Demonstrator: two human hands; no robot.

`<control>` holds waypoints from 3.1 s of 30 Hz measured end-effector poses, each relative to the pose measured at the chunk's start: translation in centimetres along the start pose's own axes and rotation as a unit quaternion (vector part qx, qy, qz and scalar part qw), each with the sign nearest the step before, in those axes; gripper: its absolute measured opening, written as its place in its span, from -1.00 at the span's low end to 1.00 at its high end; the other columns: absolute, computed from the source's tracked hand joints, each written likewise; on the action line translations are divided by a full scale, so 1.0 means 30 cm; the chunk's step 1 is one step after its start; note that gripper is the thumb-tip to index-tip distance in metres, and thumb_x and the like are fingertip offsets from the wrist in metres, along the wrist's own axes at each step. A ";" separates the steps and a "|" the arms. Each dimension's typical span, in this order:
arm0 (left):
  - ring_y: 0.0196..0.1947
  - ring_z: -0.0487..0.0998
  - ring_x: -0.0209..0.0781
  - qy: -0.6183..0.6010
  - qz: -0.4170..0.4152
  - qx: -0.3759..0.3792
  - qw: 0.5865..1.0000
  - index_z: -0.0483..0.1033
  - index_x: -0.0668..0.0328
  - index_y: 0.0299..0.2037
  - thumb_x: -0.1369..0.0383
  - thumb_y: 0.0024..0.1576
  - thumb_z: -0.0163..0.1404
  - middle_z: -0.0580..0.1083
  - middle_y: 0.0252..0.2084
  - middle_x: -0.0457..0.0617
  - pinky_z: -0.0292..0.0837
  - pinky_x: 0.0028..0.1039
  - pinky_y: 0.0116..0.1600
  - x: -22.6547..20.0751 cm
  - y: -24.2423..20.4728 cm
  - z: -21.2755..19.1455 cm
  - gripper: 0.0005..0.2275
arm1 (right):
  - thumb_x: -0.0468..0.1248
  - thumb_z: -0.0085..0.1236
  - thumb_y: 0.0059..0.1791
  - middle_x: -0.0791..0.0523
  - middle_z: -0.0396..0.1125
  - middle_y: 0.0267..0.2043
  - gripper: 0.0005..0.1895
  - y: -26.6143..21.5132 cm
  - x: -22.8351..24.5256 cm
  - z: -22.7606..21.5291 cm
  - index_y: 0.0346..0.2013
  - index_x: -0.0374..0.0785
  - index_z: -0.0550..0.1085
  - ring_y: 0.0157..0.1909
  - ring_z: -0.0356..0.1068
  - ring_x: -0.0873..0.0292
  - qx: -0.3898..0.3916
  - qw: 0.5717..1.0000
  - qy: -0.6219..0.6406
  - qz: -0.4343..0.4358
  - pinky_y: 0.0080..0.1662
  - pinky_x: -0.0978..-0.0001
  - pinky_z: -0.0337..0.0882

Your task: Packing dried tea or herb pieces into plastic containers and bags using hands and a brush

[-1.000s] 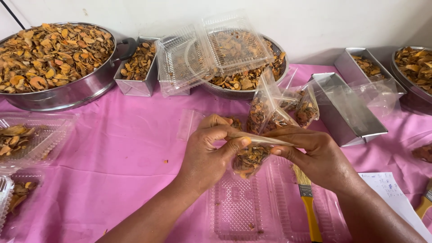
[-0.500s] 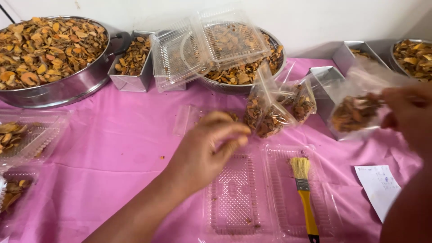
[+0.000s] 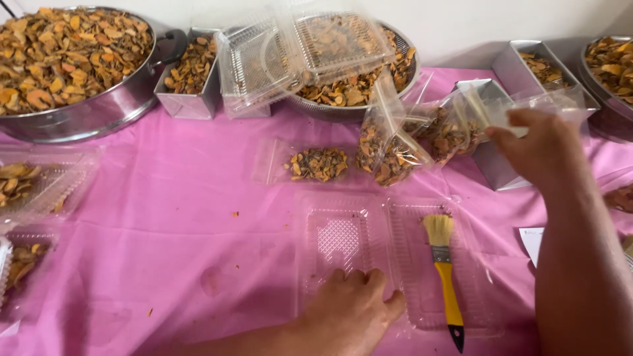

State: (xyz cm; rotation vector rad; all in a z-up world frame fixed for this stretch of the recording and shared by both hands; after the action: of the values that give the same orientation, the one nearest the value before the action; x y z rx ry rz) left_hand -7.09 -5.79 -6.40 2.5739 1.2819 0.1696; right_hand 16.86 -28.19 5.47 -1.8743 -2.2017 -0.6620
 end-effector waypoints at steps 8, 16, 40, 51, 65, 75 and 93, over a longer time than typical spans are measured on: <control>-0.64 0.42 0.08 -0.024 0.012 0.067 0.997 0.12 -0.36 0.51 0.32 0.23 -0.06 0.32 -0.30 0.20 0.40 -0.12 -0.62 -0.085 -0.064 0.001 -0.41 | -0.30 0.38 0.16 -0.04 0.52 -0.05 -0.71 -0.188 0.049 -0.070 0.16 -0.34 0.63 -0.27 0.47 0.12 -0.130 0.963 0.010 -0.234 -0.31 0.26 0.37; -0.67 0.48 0.22 0.007 -0.026 -0.050 0.998 0.41 -0.23 0.22 0.36 0.07 0.05 0.48 -0.49 0.16 0.37 0.03 -0.58 -0.122 -0.157 0.100 -0.55 | 0.13 0.09 0.02 0.35 0.58 -0.08 -0.70 -0.377 0.226 0.129 -0.08 0.17 0.59 -0.10 0.57 0.25 0.372 0.887 -0.160 -0.224 0.00 0.27 0.45; -0.72 0.30 -0.15 0.175 -0.063 -0.208 0.960 0.40 -0.11 -0.15 0.49 -0.09 -0.01 0.30 -0.59 0.01 0.23 -0.33 -0.65 -0.127 -0.313 -0.047 -0.70 | -0.40 0.10 -0.12 0.19 0.35 0.02 -0.74 -0.592 0.096 0.182 -0.19 -0.10 0.60 -0.14 0.49 0.27 0.145 0.945 0.106 -0.273 -0.14 0.42 0.50; -0.79 0.23 -0.33 0.214 -0.185 -0.202 0.937 0.56 -0.37 -0.25 0.34 -0.10 -0.09 0.11 -0.70 -0.26 0.17 -0.46 -0.68 -0.037 -0.490 -0.359 -0.72 | -0.44 0.06 -0.13 0.23 0.44 -0.16 -0.74 -0.524 0.017 0.233 -0.31 -0.08 0.62 -0.28 0.47 0.28 0.125 0.954 0.122 -0.242 -0.27 0.45 0.47; -0.71 0.21 -0.40 0.308 -0.093 -0.278 0.905 0.59 -0.07 -0.02 0.58 0.29 0.02 0.28 -0.64 -0.26 -0.01 -0.62 -0.70 0.604 0.060 -0.649 -0.77 | -0.36 0.06 -0.14 0.26 0.37 -0.01 -0.69 -0.570 0.036 0.295 -0.20 -0.01 0.63 -0.11 0.51 0.23 0.148 0.950 0.063 -0.267 0.02 0.38 0.44; -0.71 0.27 -0.25 0.218 -0.151 -0.067 0.962 0.58 -0.17 -0.01 0.53 0.18 0.06 0.26 -0.68 -0.25 0.30 -0.45 -0.65 1.001 0.458 -0.336 -0.72 | -0.43 0.01 -0.14 0.21 0.28 0.06 -0.64 -0.553 -0.025 0.354 -0.14 -0.03 0.56 -0.22 0.52 0.18 0.159 0.938 0.080 -0.298 -0.26 0.32 0.57; 0.45 0.07 0.32 0.015 -0.415 0.138 0.899 -0.22 -0.50 0.56 0.12 0.29 -0.17 -0.03 0.54 0.16 0.05 0.15 0.41 0.605 0.122 -0.778 -0.35 | -0.32 0.02 -0.09 0.21 0.24 0.17 -0.62 -0.566 -0.047 0.383 -0.01 -0.01 0.57 0.06 0.49 0.18 0.190 0.944 0.025 -0.268 0.07 0.29 0.46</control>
State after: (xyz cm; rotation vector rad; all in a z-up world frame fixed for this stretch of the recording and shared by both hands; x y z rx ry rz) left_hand 1.57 10.74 16.81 1.9645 2.4145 -0.1526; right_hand 2.40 -26.25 -9.00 -1.0664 -2.5893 -0.3109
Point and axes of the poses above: each hand's wrist, its own y-axis towards the middle knuckle, its own z-axis out of the palm, x = y × z, the point moved 2 cm from there along y, towards the middle knuckle
